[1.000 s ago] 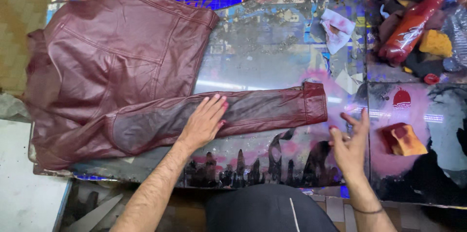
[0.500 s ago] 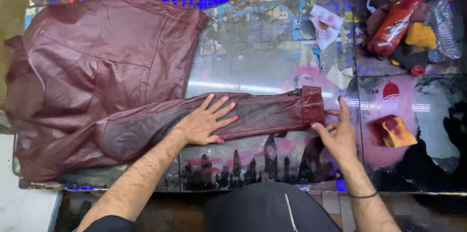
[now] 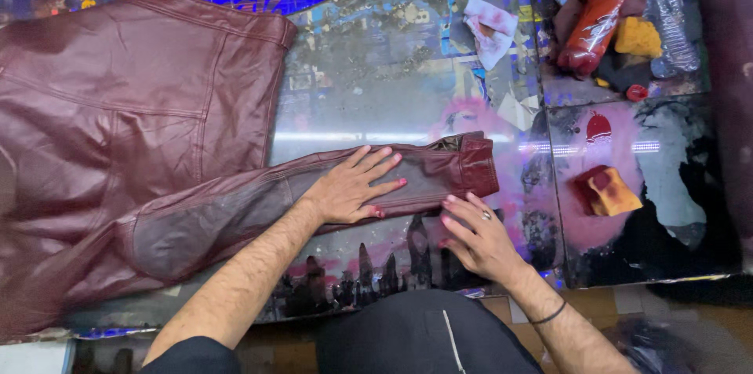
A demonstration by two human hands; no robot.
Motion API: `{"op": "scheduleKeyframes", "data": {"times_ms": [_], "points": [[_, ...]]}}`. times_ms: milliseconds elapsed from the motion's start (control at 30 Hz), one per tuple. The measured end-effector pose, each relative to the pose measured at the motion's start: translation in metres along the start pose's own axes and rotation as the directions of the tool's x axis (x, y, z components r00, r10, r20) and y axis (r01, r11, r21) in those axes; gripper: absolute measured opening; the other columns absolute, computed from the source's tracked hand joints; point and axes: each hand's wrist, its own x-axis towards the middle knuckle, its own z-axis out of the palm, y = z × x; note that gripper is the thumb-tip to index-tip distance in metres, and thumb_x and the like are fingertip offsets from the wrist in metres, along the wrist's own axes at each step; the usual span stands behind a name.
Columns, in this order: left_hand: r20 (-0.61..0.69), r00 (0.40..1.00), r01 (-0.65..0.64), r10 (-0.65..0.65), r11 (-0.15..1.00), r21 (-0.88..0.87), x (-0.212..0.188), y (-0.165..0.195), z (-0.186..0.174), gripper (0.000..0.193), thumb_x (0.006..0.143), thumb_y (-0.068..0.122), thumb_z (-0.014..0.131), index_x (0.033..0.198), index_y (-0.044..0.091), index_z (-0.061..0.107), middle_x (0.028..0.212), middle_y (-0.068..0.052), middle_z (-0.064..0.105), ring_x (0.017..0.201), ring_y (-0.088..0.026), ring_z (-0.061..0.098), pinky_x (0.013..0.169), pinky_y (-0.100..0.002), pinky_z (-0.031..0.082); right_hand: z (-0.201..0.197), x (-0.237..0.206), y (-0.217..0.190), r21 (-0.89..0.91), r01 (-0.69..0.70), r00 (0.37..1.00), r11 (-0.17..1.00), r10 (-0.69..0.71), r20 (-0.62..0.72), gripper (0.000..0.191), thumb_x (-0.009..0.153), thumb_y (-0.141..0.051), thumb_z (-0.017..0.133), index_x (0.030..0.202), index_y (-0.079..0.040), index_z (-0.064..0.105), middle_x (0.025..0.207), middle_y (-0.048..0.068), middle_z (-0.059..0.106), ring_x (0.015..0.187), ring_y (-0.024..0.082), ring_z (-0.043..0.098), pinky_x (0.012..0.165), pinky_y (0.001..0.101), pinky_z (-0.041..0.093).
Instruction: The person applies reddish dye to a maroon leather jacket laid on a work table, rubbing a dye-soaked sponge along the sleeve and shoulder areas. They reposition the jacket and smooth the sleeve with their hands to reach untreated sections of the fabric.
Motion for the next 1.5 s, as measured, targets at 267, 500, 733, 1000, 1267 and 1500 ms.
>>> {"op": "scheduleKeyframes", "data": {"times_ms": [267, 500, 733, 1000, 1267, 1500], "points": [[-0.044, 0.980, 0.195, -0.193, 0.978, 0.067, 0.021, 0.032, 0.011, 0.067, 0.093, 0.045, 0.058, 0.153, 0.018, 0.044, 0.165, -0.009, 0.027, 0.153, -0.035, 0.017, 0.120, -0.064, 0.008, -0.084, -0.061, 0.037, -0.395, -0.661, 0.731, 0.637, 0.429, -0.531, 0.066, 0.094, -0.018, 0.080, 0.151, -0.007, 0.050, 0.146, 0.026, 0.054, 0.132, 0.048, 0.049, 0.115, 0.0561, 0.039], [-0.084, 0.984, 0.150, -0.154, 0.987, -0.053, 0.028, 0.030, 0.019, 0.071, 0.088, 0.041, 0.059, 0.151, 0.013, 0.042, 0.164, -0.015, 0.025, 0.153, -0.039, 0.012, 0.121, -0.060, 0.007, -0.112, -0.107, 0.097, -0.349, -0.699, 0.713, 0.625, 0.570, -0.408, 0.033, 0.092, -0.014, 0.076, 0.124, -0.009, 0.071, 0.135, 0.018, 0.062, 0.124, 0.040, 0.058, 0.108, 0.0486, 0.046], [-0.084, 0.996, 0.029, -0.036, 0.996, -0.081, 0.024, 0.017, 0.015, 0.078, 0.086, 0.043, 0.058, 0.149, 0.003, 0.036, 0.163, -0.016, 0.023, 0.152, -0.033, 0.015, 0.122, -0.051, 0.011, -0.129, -0.107, 0.099, -0.480, -0.786, 0.588, 0.389, 0.709, -0.389, 0.031, 0.088, -0.020, 0.076, 0.118, -0.015, 0.077, 0.122, 0.014, 0.066, 0.109, 0.037, 0.059, 0.095, 0.0492, 0.047], [-0.074, 0.996, 0.042, -0.046, 0.998, -0.050, 0.025, 0.019, 0.020, 0.079, 0.085, 0.045, 0.058, 0.150, 0.004, 0.039, 0.166, -0.017, 0.023, 0.151, -0.034, 0.015, 0.121, -0.052, 0.011, -0.132, -0.041, 0.138, -0.483, -0.702, 0.711, 0.523, 0.557, -0.430, 0.031, 0.093, -0.021, 0.073, 0.123, -0.015, 0.076, 0.120, 0.013, 0.067, 0.107, 0.037, 0.060, 0.092, 0.0466, 0.048], [-0.034, 0.997, 0.062, -0.064, 0.997, -0.037, 0.025, 0.017, 0.017, 0.080, 0.087, 0.047, 0.058, 0.152, 0.004, 0.039, 0.167, -0.018, 0.023, 0.152, -0.034, 0.015, 0.122, -0.052, 0.011, -0.156, -0.062, 0.110, -0.522, -0.772, 0.566, 0.361, 0.765, -0.307, 0.028, 0.086, -0.021, 0.073, 0.114, -0.019, 0.079, 0.115, 0.013, 0.071, 0.100, 0.036, 0.065, 0.088, 0.0472, 0.050], [-0.025, 0.998, 0.057, -0.059, 0.995, -0.081, 0.017, 0.015, 0.013, 0.074, 0.089, 0.045, 0.060, 0.151, 0.008, 0.042, 0.163, -0.019, 0.025, 0.153, -0.036, 0.015, 0.123, -0.054, 0.010, -0.125, -0.064, 0.105, -0.449, -0.723, 0.667, 0.525, 0.700, -0.256, 0.026, 0.088, -0.018, 0.073, 0.113, -0.020, 0.079, 0.111, 0.009, 0.074, 0.106, 0.031, 0.068, 0.092, 0.0453, 0.049]]}}
